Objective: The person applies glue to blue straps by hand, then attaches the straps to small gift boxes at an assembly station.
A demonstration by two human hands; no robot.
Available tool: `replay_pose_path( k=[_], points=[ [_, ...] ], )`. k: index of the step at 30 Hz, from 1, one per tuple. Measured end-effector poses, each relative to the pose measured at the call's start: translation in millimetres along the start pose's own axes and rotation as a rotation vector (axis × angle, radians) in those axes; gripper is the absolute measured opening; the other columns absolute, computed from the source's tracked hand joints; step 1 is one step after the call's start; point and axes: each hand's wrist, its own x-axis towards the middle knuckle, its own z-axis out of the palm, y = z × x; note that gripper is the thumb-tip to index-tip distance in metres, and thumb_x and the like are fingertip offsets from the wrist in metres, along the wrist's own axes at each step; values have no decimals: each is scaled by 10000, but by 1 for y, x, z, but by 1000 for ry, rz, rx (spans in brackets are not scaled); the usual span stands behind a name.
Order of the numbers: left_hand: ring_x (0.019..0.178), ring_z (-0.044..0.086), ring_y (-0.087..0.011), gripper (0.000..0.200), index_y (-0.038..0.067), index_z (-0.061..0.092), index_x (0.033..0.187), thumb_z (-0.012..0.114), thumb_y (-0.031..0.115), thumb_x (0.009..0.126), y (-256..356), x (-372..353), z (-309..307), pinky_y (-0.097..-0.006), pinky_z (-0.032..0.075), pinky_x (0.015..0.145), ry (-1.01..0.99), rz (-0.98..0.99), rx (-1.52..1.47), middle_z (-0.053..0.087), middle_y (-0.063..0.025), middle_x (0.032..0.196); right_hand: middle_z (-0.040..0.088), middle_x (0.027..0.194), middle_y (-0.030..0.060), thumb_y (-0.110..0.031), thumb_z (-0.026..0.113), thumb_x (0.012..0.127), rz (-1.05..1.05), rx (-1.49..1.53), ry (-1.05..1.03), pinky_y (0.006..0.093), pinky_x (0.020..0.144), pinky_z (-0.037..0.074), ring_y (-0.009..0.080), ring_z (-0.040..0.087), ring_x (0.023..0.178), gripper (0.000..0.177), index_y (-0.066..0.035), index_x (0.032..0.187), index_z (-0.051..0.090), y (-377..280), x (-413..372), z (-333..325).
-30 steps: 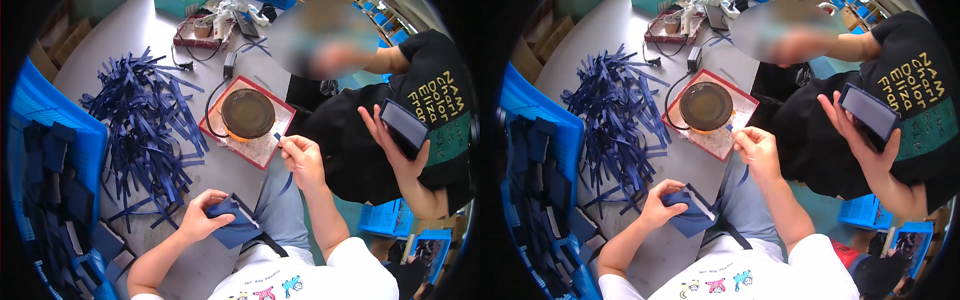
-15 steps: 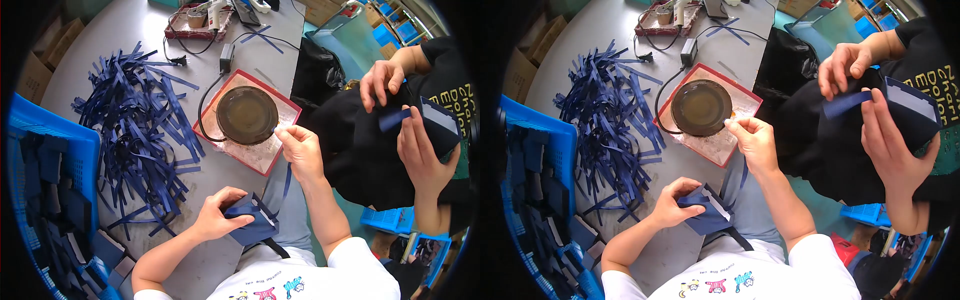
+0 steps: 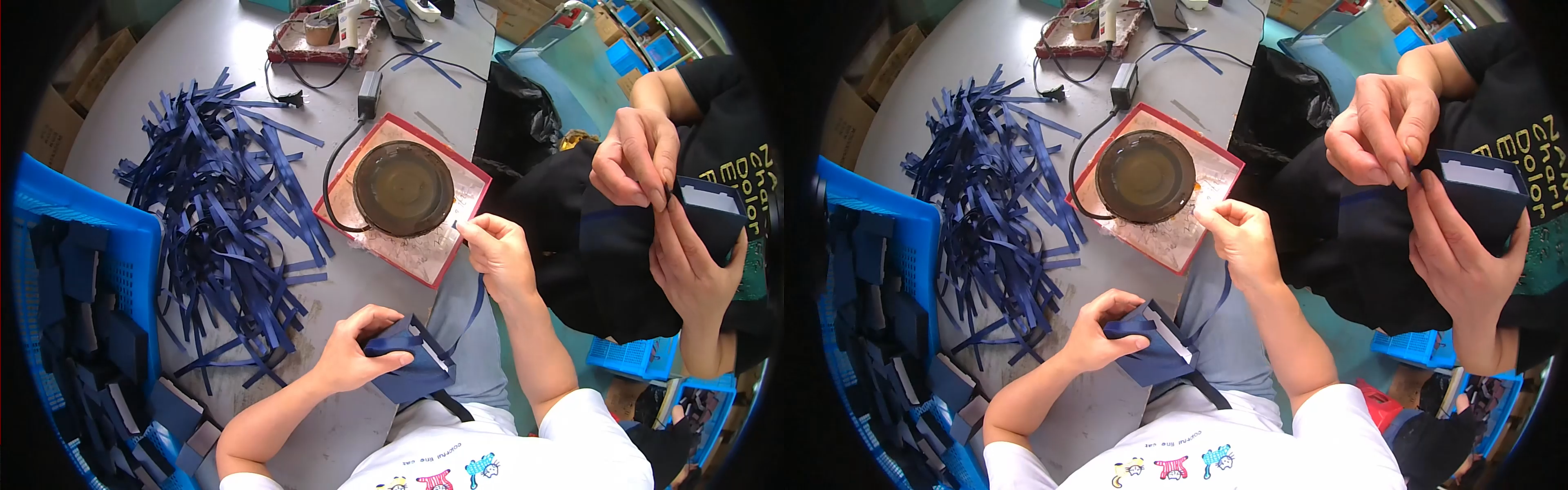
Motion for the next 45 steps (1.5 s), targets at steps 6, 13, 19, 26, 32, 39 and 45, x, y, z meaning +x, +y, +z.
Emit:
replay_pose_path(
  k=[6, 13, 19, 26, 32, 39, 45],
  points=[
    [825, 574, -107, 439, 3, 516, 1069, 731, 49, 689, 13, -8, -6, -246, 459, 735, 6, -48, -51, 618, -77, 914, 418, 535, -71, -88, 632, 805, 110, 41, -291, 177, 395, 209, 6, 306, 423, 101, -34, 745, 572, -20, -34, -5],
    [835, 600, -136, 503, -9, 534, 1051, 788, 87, 627, 38, -40, -4, -255, 461, 753, -40, 88, 33, 627, -93, 896, 571, 623, 2, -69, 687, 742, 61, -372, -725, 170, 489, 364, 26, 490, 553, 125, 19, 705, 607, -47, -82, 23],
    [810, 642, -171, 560, -29, 550, 1022, 820, 90, 546, 51, -60, 3, -252, 485, 747, -25, 239, 241, 634, -106, 891, 562, 559, 105, -129, 625, 688, -98, -685, -844, 255, 480, 405, 142, 507, 480, 192, 56, 657, 583, -58, -102, 40],
    [813, 645, -170, 554, -39, 564, 1016, 819, 93, 542, 58, -72, 5, -250, 482, 753, -13, 309, 246, 638, -110, 906, 594, 598, 153, -137, 615, 689, -133, -738, -849, 278, 528, 462, 218, 571, 512, 202, 64, 678, 601, -61, -113, 45],
    [809, 646, -184, 558, -33, 568, 1030, 819, 109, 552, 57, -76, 5, -258, 487, 743, -13, 351, 272, 633, -103, 910, 599, 603, 155, -142, 609, 694, -182, -755, -833, 282, 536, 471, 229, 586, 521, 202, 59, 679, 601, -62, -117, 48],
    [795, 646, -171, 534, -29, 569, 1021, 814, 124, 571, 53, -79, 5, -254, 494, 732, 20, 382, 334, 637, -103, 904, 603, 605, 159, -145, 600, 684, -294, -872, -767, 311, 555, 486, 272, 601, 554, 193, 47, 678, 607, -57, -120, 52],
    [827, 610, -136, 533, -26, 541, 1044, 803, 56, 587, 38, -81, 5, -250, 472, 761, 60, 235, 134, 624, -97, 911, 608, 629, 146, -161, 633, 705, -300, -840, -797, 303, 576, 485, 239, 604, 579, 194, 32, 705, 614, -40, -109, 52]
  ],
)
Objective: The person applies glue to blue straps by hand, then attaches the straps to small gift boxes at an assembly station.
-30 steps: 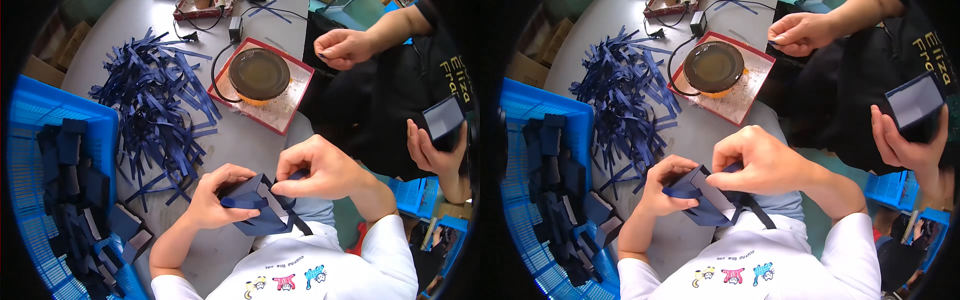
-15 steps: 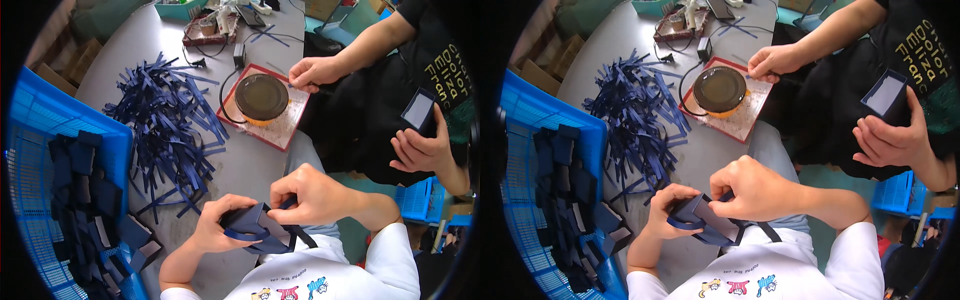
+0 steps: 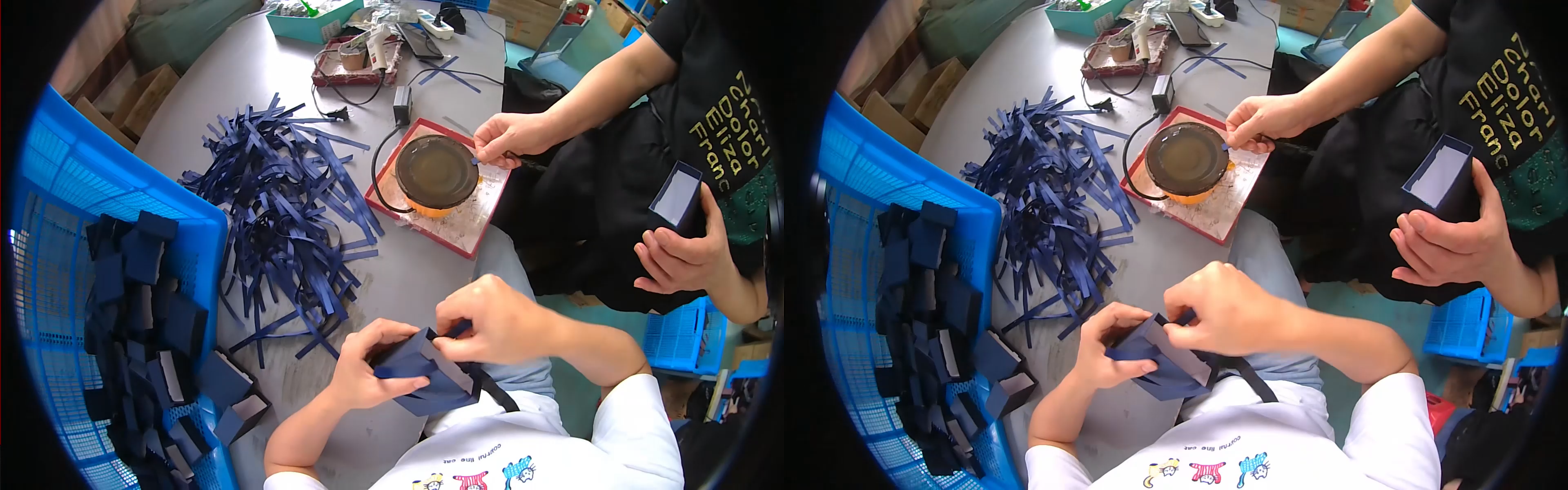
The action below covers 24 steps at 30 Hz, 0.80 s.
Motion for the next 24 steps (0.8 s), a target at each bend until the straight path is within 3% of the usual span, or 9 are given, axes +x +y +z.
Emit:
replay_pose_path(
  k=[2, 4, 7, 10, 13, 16, 18, 20, 24],
  points=[
    [858, 579, -126, 545, -18, 513, 1077, 787, 31, 608, -5, -4, -5, -243, 444, 777, -28, -32, -198, 605, -81, 924, 624, 762, 55, -107, 678, 744, 18, 304, -28, 244, 666, 468, 97, 583, 724, 148, 2, 830, 625, 11, 1, -9],
    [855, 582, -126, 535, -17, 510, 1081, 777, 26, 620, -5, -8, -7, -243, 443, 776, 32, -11, -165, 607, -83, 923, 612, 878, 60, -150, 633, 805, -60, 470, 182, 253, 775, 451, 114, 568, 841, 203, 3, 937, 602, 26, 1, -10],
    [849, 586, -124, 538, 4, 492, 1103, 767, 36, 642, -4, -14, -6, -239, 442, 772, 95, -35, -180, 622, -89, 927, 610, 866, 61, -125, 597, 827, -97, 506, 338, 250, 777, 441, 122, 562, 841, 149, 0, 908, 606, 34, -4, -4],
    [833, 583, -113, 518, 12, 490, 1104, 759, 61, 664, -5, -23, -3, -231, 444, 742, 187, -10, -168, 631, -97, 927, 626, 817, 44, -129, 649, 788, -168, 414, 334, 230, 736, 440, 92, 571, 803, 161, 8, 867, 620, 27, -13, 4],
    [826, 583, -111, 507, 17, 492, 1100, 757, 87, 673, 2, -37, 4, -226, 445, 727, 270, -17, -132, 632, -95, 919, 617, 844, 88, -99, 701, 698, -268, 209, 119, 265, 761, 440, 164, 579, 825, 217, 11, 864, 615, 14, -19, 9],
    [803, 573, -99, 485, 26, 499, 1091, 742, 102, 678, 12, -57, 11, -225, 442, 719, 368, -44, -74, 628, -76, 903, 621, 843, 99, -89, 713, 686, -338, 17, 156, 272, 763, 444, 192, 587, 819, 235, 9, 877, 619, 8, -17, 24],
    [804, 551, -87, 465, 37, 527, 1069, 742, 98, 660, 19, -85, 16, -224, 435, 716, 463, -91, -51, 612, -46, 903, 623, 814, 78, -81, 628, 776, -249, 256, 219, 250, 725, 442, 141, 578, 784, 136, 18, 869, 622, 19, -9, 32],
    [828, 537, -91, 474, 44, 547, 1061, 760, 110, 643, 23, -130, 19, -236, 432, 729, 464, -172, 102, 599, -36, 927, 622, 781, 65, -74, 566, 822, -318, 272, 215, 232, 683, 440, 129, 573, 743, 115, 24, 827, 625, 29, 1, 40],
    [864, 549, -120, 467, 57, 577, 1038, 790, 161, 636, 44, -245, 69, -275, 438, 796, 420, -690, 96, 609, -44, 928, 613, 717, 78, -57, 603, 774, -427, 85, 84, 265, 620, 452, 175, 585, 669, 71, 10, 793, 617, 41, 25, 66]
  ],
)
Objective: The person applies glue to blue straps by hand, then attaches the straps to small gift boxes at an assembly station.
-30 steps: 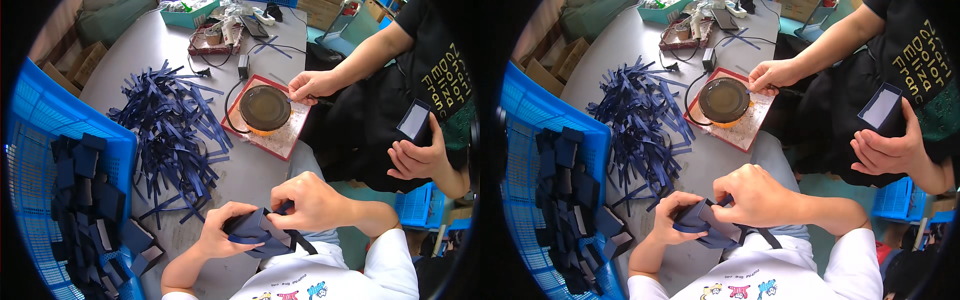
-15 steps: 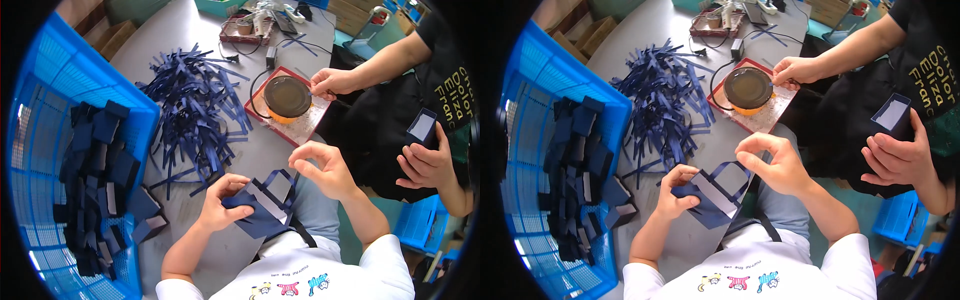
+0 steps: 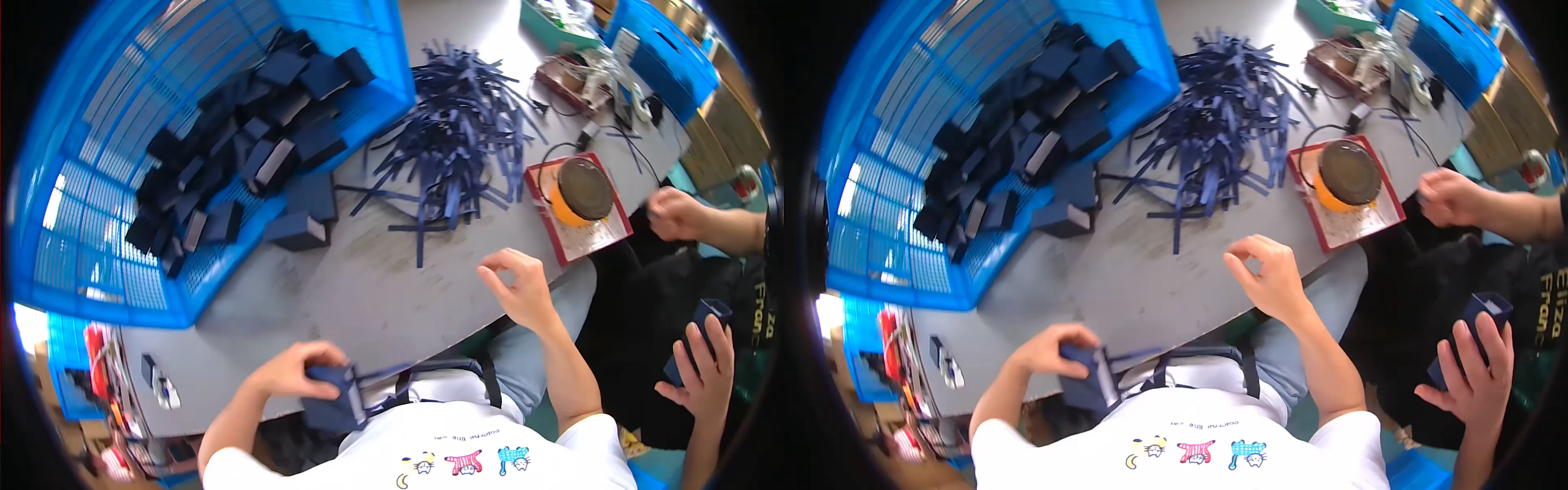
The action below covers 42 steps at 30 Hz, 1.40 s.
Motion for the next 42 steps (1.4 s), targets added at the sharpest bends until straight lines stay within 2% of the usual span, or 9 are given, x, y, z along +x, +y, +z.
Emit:
replay_pose_path(
  k=[7, 9, 12, 17, 20, 23, 28, 33, 42],
  points=[
    [971, 574, -295, 696, 80, 594, 1117, 635, 610, 667, -196, -171, 110, -331, 449, 848, -386, -750, 670, 610, -149, 1060, 558, 822, 41, -17, 616, 673, -529, -507, -215, 315, 726, 399, 202, 528, 820, 196, -91, 855, 627, 23, 60, 59],
    [954, 589, -264, 634, 70, 581, 1117, 656, 540, 697, -159, -145, 97, -316, 459, 841, -332, -642, 444, 617, -130, 1044, 538, 884, 31, -11, 619, 631, -617, -708, -355, 321, 773, 365, 202, 489, 887, 233, -109, 842, 619, 30, 69, 73],
    [916, 606, -239, 491, 37, 553, 1104, 688, 329, 733, -73, -100, 64, -342, 476, 810, 191, -263, 172, 622, -127, 1022, 526, 865, 42, -46, 610, 650, -650, -807, -456, 330, 756, 369, 202, 489, 862, 157, -90, 801, 603, 39, 82, 86],
    [1125, 455, -307, 558, 87, 490, 1186, 682, 167, 668, -22, 0, -30, -390, 381, 943, 923, 331, 839, 505, -127, 1183, 502, 837, 75, -126, 580, 673, -740, -812, -342, 351, 748, 376, 231, 473, 889, 103, -58, 750, 569, 35, 62, 88],
    [1148, 429, -295, 621, 115, 467, 1205, 705, 135, 632, 11, 60, -78, -413, 350, 964, 1102, 504, 1091, 485, -101, 1193, 543, 813, 94, -46, 563, 732, -641, -304, -282, 361, 744, 384, 268, 510, 845, 82, -50, 797, 513, 15, 42, 79],
    [1079, 475, -299, 642, 115, 476, 1190, 746, 160, 609, 13, 99, -104, -407, 380, 906, 974, 364, 1173, 508, -100, 1141, 614, 799, 93, -22, 554, 827, -9, 379, -351, 289, 679, 447, 168, 576, 715, 76, -20, 873, 494, -4, 18, 59],
    [916, 581, -295, 644, 110, 459, 1182, 752, 307, 643, 39, 106, -88, -356, 461, 767, 674, 498, 510, 590, -146, 1001, 588, 737, 70, -2, 506, 858, 279, 1009, -159, 335, 726, 457, 178, 579, 760, 246, 36, 1099, 481, -17, 3, 45],
    [846, 521, -104, 673, 82, 389, 1294, 718, 178, 715, 57, 118, -62, -264, 435, 796, 223, 549, -53, 560, -23, 949, 604, 756, 89, -10, 526, 852, 488, 1142, -53, 349, 714, 472, 203, 592, 748, 212, 41, 1058, 533, -20, 2, 30],
    [942, 523, -106, 682, 68, 433, 1276, 741, 70, 667, 108, 195, -9, -254, 416, 835, -283, 649, -116, 533, -41, 1074, 612, 775, 118, -64, 517, 887, 549, 1043, 375, 296, 627, 491, 193, 601, 698, 107, 11, 962, 533, -8, -17, -35]
  ],
)
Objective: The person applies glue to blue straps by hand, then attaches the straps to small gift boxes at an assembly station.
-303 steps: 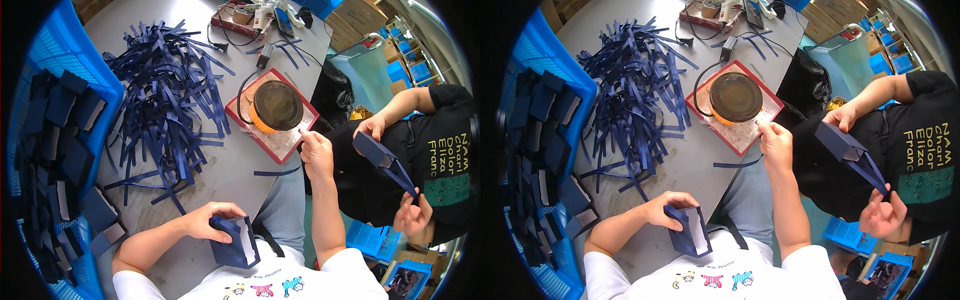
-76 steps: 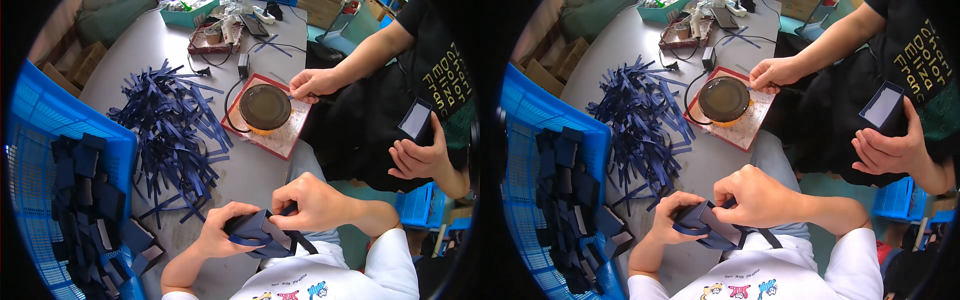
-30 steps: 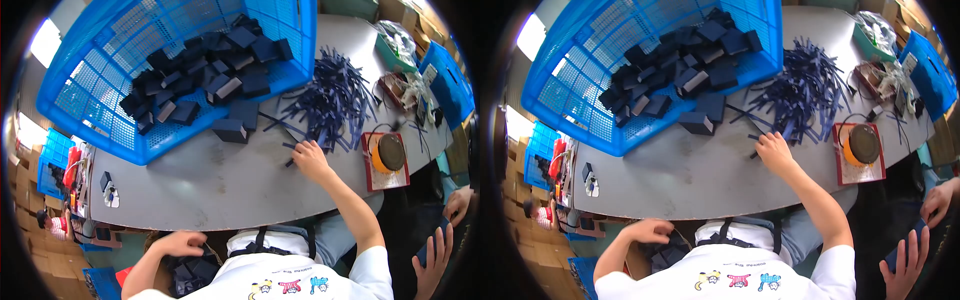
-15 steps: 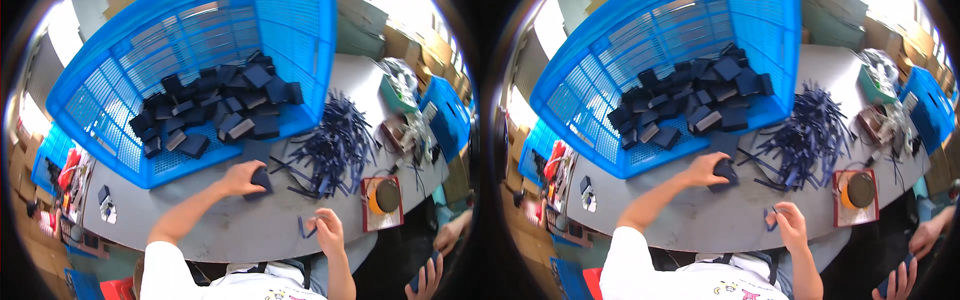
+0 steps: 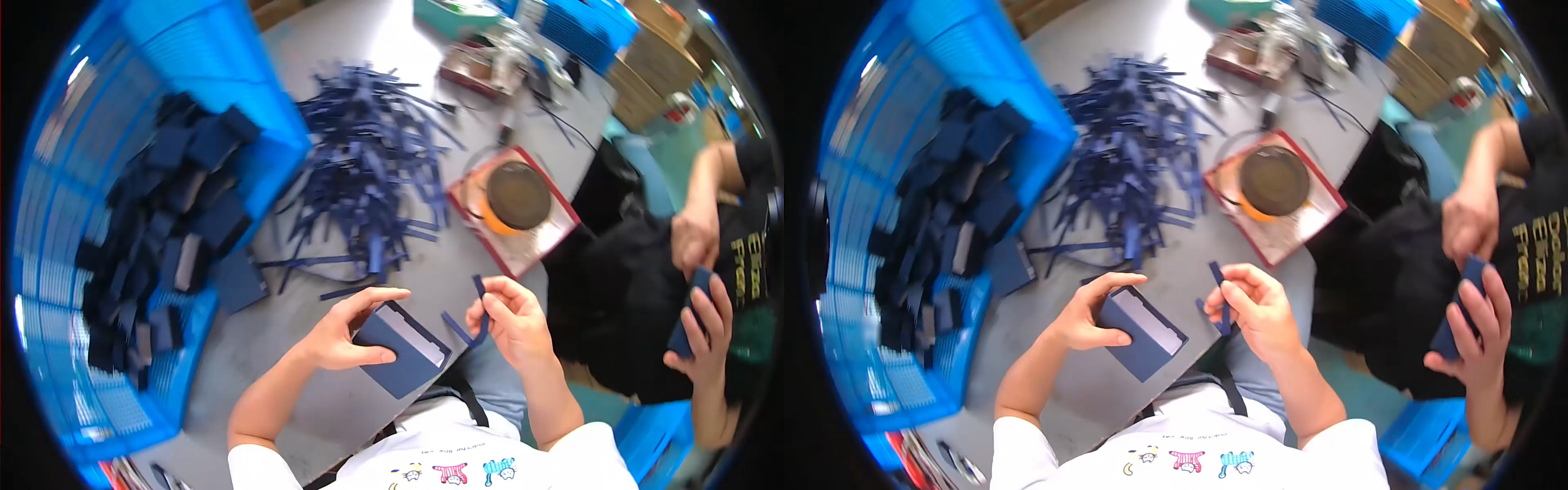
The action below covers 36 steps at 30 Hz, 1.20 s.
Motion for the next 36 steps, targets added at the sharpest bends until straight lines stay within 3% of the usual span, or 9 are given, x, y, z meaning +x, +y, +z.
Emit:
replay_pose_path(
  k=[2, 7, 10, 11, 13, 17, 22, 36],
  points=[
    [907, 536, -110, 692, 66, 434, 1276, 756, 84, 663, -8, 24, 6, -256, 425, 817, -88, 19, -28, 541, -41, 1048, 621, 754, 121, -38, 520, 874, -66, -42, 108, 306, 625, 505, 192, 612, 687, 144, 26, 996, 561, -6, -1, -6],
    [841, 556, -122, 683, 72, 441, 1273, 764, 122, 674, -24, 67, 19, -267, 448, 753, -253, 59, 27, 546, -54, 1050, 611, 743, 104, -72, 521, 873, -170, -80, 219, 303, 634, 511, 183, 616, 705, 104, 20, 884, 568, -29, -4, -25],
    [886, 561, -144, 675, 59, 449, 1263, 764, 135, 671, -35, 81, 23, -283, 459, 776, -298, 82, 43, 549, -68, 1087, 538, 621, 34, -86, 525, 859, -137, -91, 341, 192, 427, 355, 69, 460, 483, 100, 3, 845, 569, -43, 1, -37],
    [909, 562, -153, 675, 54, 454, 1258, 767, 137, 666, -38, 84, 25, -289, 461, 788, -293, 91, 65, 547, -74, 1107, 475, 571, -7, -89, 535, 851, -211, -126, 400, 181, 390, 226, 32, 332, 428, 107, 2, 813, 578, -43, 8, -43],
    [949, 568, -178, 669, 43, 469, 1239, 776, 146, 653, -46, 85, 28, -297, 463, 803, -269, 104, 78, 546, -97, 1149, 448, 550, -25, -102, 551, 852, -281, -143, 462, 190, 394, 204, 29, 313, 428, 131, 7, 791, 589, -45, 18, -52],
    [949, 576, -200, 656, 40, 487, 1216, 782, 142, 640, -61, 81, 28, -292, 458, 804, -249, 127, 88, 563, -111, 1139, 417, 518, -62, -110, 606, 840, -363, -250, 530, 197, 396, 192, 13, 292, 420, 126, 9, 798, 605, -49, 35, -61],
    [924, 592, -214, 647, 41, 505, 1196, 789, 153, 626, -65, 84, 26, -290, 456, 796, -270, 123, 104, 590, -114, 1079, 373, 510, -84, -107, 616, 832, -295, -254, 572, 188, 390, 188, 7, 268, 404, 122, -39, 743, 568, -54, 54, -73],
    [901, 597, -217, 650, 34, 506, 1193, 792, 166, 624, -61, 87, 24, -296, 457, 804, -309, 116, 127, 603, -115, 1038, 375, 524, -100, -126, 644, 816, -234, -314, 581, 185, 383, 179, -5, 260, 410, 128, -52, 739, 573, -51, 69, -79]
  ],
)
